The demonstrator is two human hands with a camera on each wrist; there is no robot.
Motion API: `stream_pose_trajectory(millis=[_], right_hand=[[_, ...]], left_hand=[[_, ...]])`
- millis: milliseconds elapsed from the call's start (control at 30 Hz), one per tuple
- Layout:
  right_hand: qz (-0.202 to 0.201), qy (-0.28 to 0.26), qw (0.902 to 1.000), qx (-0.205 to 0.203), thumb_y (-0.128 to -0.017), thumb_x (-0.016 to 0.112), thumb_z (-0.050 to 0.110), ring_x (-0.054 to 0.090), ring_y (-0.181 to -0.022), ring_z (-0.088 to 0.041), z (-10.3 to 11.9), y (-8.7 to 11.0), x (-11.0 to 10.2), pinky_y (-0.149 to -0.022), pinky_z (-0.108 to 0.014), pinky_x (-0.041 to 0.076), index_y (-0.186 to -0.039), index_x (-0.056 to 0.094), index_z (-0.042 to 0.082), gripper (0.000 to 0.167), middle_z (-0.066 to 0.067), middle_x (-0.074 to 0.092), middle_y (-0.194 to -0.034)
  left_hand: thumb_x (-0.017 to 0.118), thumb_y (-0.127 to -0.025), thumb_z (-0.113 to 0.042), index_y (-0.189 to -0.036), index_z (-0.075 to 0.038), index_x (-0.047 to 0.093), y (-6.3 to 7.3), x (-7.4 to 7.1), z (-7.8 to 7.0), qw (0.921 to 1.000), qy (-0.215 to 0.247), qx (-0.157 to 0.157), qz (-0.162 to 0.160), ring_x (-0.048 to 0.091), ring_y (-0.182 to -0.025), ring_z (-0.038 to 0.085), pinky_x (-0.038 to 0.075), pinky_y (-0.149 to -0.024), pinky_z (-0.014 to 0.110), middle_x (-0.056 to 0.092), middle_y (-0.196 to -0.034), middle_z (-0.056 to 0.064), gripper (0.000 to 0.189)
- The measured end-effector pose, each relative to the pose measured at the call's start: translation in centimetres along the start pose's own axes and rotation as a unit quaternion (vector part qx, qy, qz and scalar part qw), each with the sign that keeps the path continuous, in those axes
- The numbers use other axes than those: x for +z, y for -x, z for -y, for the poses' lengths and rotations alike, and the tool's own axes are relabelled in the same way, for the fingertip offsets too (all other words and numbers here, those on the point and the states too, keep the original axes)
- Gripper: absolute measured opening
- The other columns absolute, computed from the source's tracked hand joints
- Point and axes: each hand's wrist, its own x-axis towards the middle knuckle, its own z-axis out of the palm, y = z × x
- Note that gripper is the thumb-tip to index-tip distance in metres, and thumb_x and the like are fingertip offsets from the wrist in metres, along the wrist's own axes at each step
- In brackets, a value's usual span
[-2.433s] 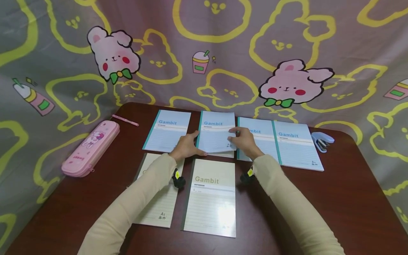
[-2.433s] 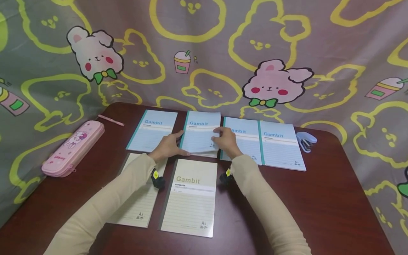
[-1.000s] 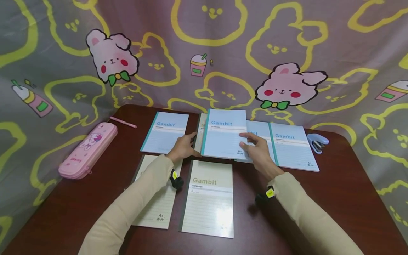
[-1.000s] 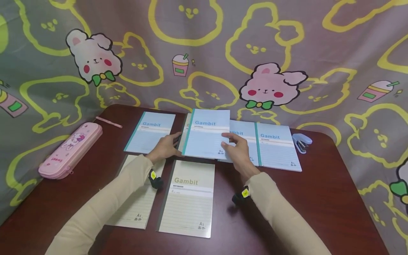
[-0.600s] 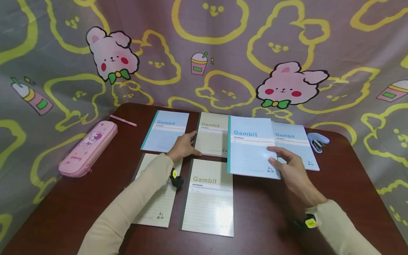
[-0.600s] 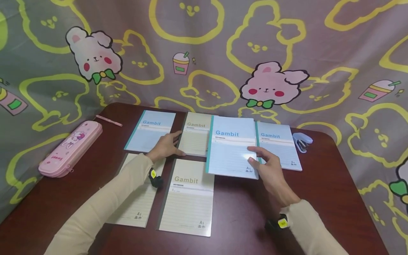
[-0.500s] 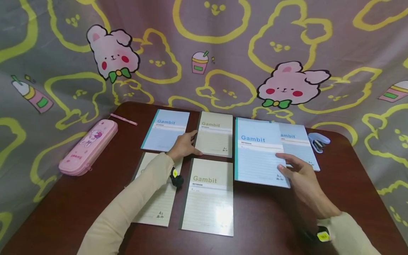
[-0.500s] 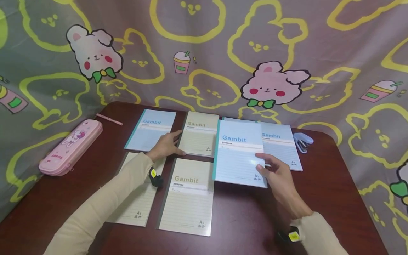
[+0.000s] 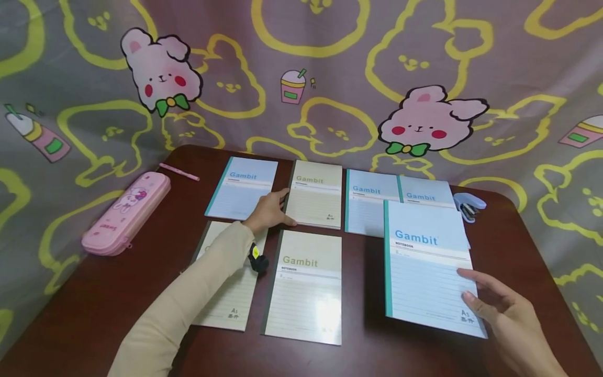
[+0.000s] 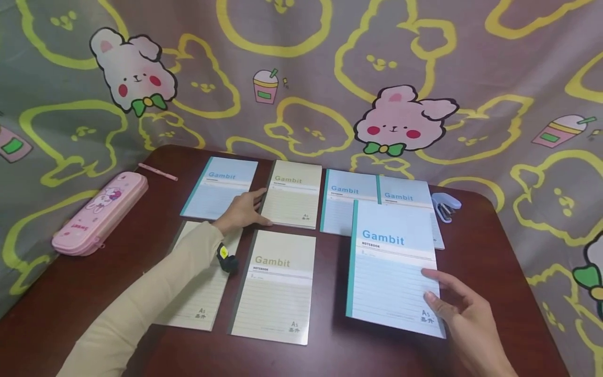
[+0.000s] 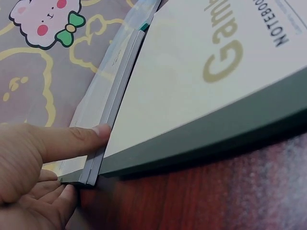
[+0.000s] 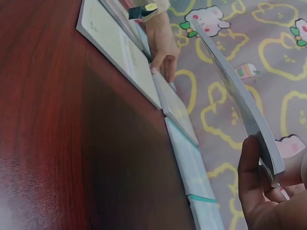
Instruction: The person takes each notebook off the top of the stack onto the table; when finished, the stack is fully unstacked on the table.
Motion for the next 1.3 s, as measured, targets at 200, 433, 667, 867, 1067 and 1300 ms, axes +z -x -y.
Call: stream_pose_trajectory(millis=[200,433,667,867,1067,1300], right_hand=[[-0.012,-0.015,0.9996,0.019,-0.095,0.063,0.026,0.065,-0.08,-0.009,-0.5,1.3,-0.6,-0.063,-0.029,0.055,-0.145,0.045,0.022,0.053,0.026,0.057,-0.097],[-0.015,0.014,0.9993,0.033,-0.095,0.063,0.03,0.065,-0.079,-0.012,-0.6,1.9,-0.2,-0.061,-0.03,0.054,-0.143,0.046,0.017,0.053,-0.002,0.065,-0.112],[0.006,0.016,0.9992,0.037,-0.094,0.065,0.028,0.064,-0.079,-0.013,-1.0,2.0,1.0,-0.062,-0.029,0.053,-0.142,0.047,0.014,0.054,-0.011,0.065,-0.114],[0.028,0.003,0.9982,0.053,-0.092,0.067,0.024,0.061,-0.083,-0.013,-1.4,2.2,2.9,-0.067,-0.026,0.052,-0.141,0.049,0.014,0.054,-0.012,0.062,-0.117],[0.049,-0.05,0.9954,0.066,-0.091,0.068,0.013,0.064,-0.087,-0.015,-1.7,2.2,5.2,-0.071,-0.026,0.055,-0.14,0.051,0.012,0.052,-0.016,0.06,-0.127],[0.055,-0.051,0.9956,0.057,-0.09,0.068,0.012,0.062,-0.095,-0.019,-1.9,1.4,6.7,-0.072,-0.024,0.052,-0.137,0.054,0.012,0.049,-0.021,0.054,-0.137]], left_hand=[[0.089,-0.068,-0.012,-0.154,-0.009,0.025,0.1,-0.1,-0.1,1.0,0.006,-0.005,0.0,0.043,-0.137,0.031,0.046,-0.104,0.037,0.037,-0.154,0.014,0.107],[0.088,-0.068,-0.011,-0.154,-0.008,0.024,0.0,0.0,-0.1,1.0,0.008,-0.006,-0.001,0.042,-0.138,0.031,0.045,-0.105,0.038,0.038,-0.153,0.014,0.107],[0.088,-0.069,-0.011,-0.154,-0.009,0.024,0.1,-0.1,-0.1,0.9999,0.012,-0.005,0.0,0.041,-0.138,0.031,0.045,-0.105,0.038,0.037,-0.154,0.014,0.106],[0.088,-0.069,-0.011,-0.154,-0.009,0.023,-0.2,-0.1,-0.1,1.0,0.009,-0.003,0.003,0.042,-0.138,0.03,0.046,-0.105,0.037,0.037,-0.154,0.014,0.107],[0.088,-0.069,-0.012,-0.154,-0.008,0.023,-0.3,0.0,0.0,1.0,0.0,0.002,0.004,0.042,-0.138,0.031,0.046,-0.104,0.038,0.036,-0.154,0.015,0.107],[0.087,-0.07,-0.01,-0.154,-0.007,0.023,0.0,-0.1,0.0,1.0,0.007,0.005,0.005,0.041,-0.139,0.031,0.046,-0.104,0.038,0.033,-0.156,0.014,0.106]])
